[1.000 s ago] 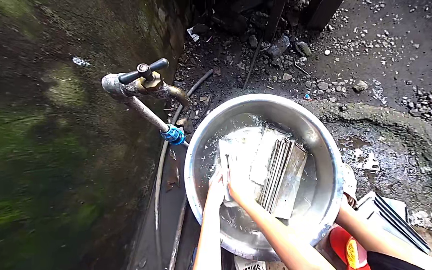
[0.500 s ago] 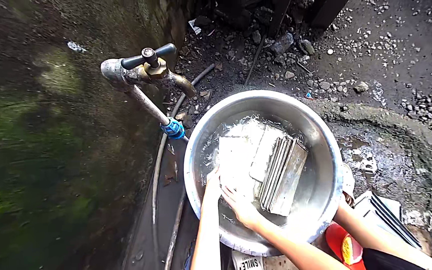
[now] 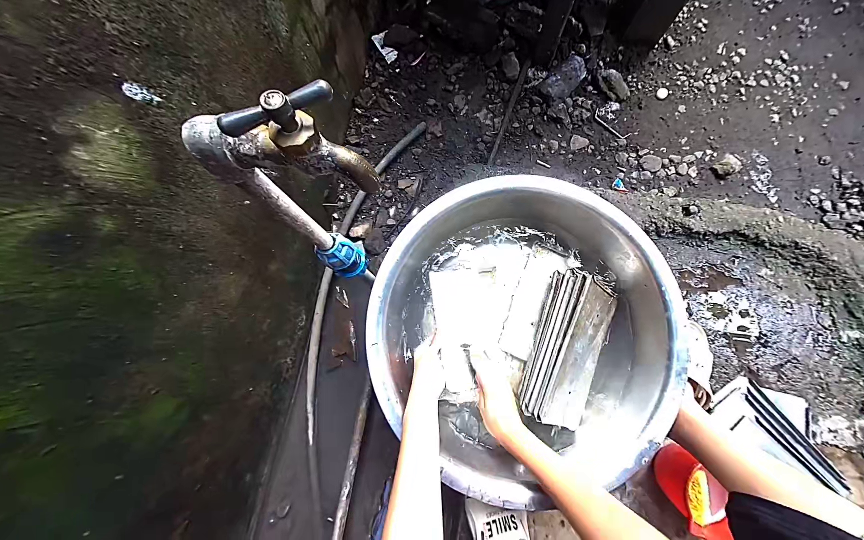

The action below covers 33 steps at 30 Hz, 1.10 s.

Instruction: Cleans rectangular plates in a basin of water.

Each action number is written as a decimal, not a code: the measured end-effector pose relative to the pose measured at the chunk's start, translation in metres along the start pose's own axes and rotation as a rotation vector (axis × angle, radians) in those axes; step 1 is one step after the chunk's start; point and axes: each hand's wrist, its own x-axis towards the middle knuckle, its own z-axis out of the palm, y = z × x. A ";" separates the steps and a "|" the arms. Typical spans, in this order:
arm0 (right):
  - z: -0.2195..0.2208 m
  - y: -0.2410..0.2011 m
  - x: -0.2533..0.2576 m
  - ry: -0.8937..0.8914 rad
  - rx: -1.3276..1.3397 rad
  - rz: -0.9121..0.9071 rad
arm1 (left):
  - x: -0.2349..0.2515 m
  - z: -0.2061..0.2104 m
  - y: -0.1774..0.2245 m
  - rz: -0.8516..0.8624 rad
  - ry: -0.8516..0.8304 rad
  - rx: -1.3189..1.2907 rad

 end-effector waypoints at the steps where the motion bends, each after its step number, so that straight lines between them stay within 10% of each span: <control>1: 0.006 -0.008 0.013 0.077 0.019 0.134 | -0.001 -0.001 0.001 0.013 -0.003 -0.006; 5: 0.025 -0.025 0.051 0.237 0.002 0.287 | -0.001 -0.001 -0.001 0.055 0.012 0.023; 10: 0.018 -0.004 -0.005 -0.092 -0.016 -0.152 | 0.013 -0.002 -0.006 0.063 0.107 0.198; 17: 0.020 -0.018 0.038 0.171 -0.049 0.318 | 0.009 -0.005 -0.009 0.139 0.057 0.194; 24: 0.007 -0.006 -0.019 -0.001 -0.167 0.188 | 0.010 -0.004 -0.006 0.191 0.119 0.310; 33: 0.012 -0.013 0.093 -0.045 -0.215 0.167 | 0.009 -0.005 -0.009 0.167 0.150 0.369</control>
